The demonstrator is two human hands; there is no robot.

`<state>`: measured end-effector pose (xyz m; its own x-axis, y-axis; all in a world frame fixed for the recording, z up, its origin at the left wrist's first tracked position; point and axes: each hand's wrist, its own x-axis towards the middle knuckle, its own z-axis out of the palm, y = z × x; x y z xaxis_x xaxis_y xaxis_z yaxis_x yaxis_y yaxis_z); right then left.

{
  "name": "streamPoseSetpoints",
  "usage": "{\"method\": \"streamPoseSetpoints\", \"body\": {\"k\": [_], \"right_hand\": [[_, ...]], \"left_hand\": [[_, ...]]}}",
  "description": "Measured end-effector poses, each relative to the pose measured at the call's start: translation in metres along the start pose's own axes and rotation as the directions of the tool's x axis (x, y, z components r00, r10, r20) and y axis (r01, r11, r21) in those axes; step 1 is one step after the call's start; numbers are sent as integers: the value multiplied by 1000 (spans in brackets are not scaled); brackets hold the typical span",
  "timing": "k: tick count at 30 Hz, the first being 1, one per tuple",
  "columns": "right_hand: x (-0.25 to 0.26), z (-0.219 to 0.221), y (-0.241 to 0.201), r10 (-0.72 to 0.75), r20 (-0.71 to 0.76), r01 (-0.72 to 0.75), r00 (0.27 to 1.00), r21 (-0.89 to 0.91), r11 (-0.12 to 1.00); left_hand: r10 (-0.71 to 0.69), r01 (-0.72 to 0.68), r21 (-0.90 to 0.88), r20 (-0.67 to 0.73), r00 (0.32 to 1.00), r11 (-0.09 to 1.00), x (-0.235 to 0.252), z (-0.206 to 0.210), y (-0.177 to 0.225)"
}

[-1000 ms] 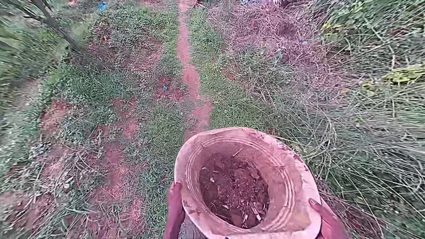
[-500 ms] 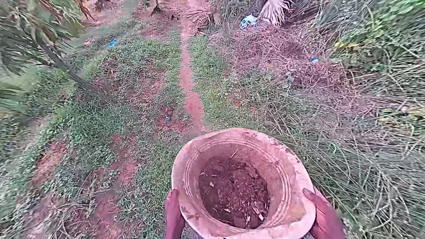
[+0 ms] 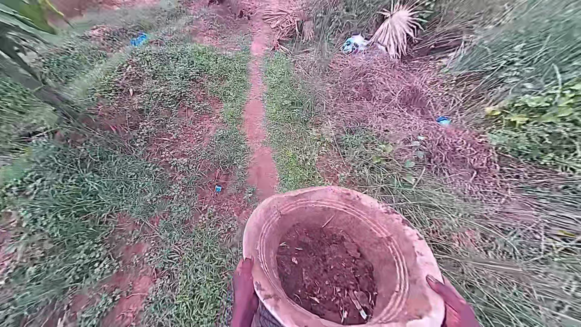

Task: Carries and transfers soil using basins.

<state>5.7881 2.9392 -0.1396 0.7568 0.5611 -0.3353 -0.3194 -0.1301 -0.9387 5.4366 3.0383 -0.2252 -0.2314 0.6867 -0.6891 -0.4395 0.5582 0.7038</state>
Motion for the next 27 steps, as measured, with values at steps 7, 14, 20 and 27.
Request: {"method": "streamPoseSetpoints", "body": {"k": [7, 14, 20, 27], "right_hand": [[87, 153, -44, -35, 12, 35, 999, 53, 998], [237, 296, -57, -101, 91, 88, 991, 139, 986], [391, 444, -48, 7, 102, -19, 995, 120, 993], [534, 582, -82, -15, 236, -7, 972, 95, 995]], "left_hand": [[27, -28, 9, 73, 997, 1000, 124, 98, 136], [104, -105, 13, 29, 994, 994, 257, 217, 250], [185, -185, 12, -91, 979, 983, 373, 299, 290], [179, -186, -30, -164, 970, 982, 481, 399, 373]]}}
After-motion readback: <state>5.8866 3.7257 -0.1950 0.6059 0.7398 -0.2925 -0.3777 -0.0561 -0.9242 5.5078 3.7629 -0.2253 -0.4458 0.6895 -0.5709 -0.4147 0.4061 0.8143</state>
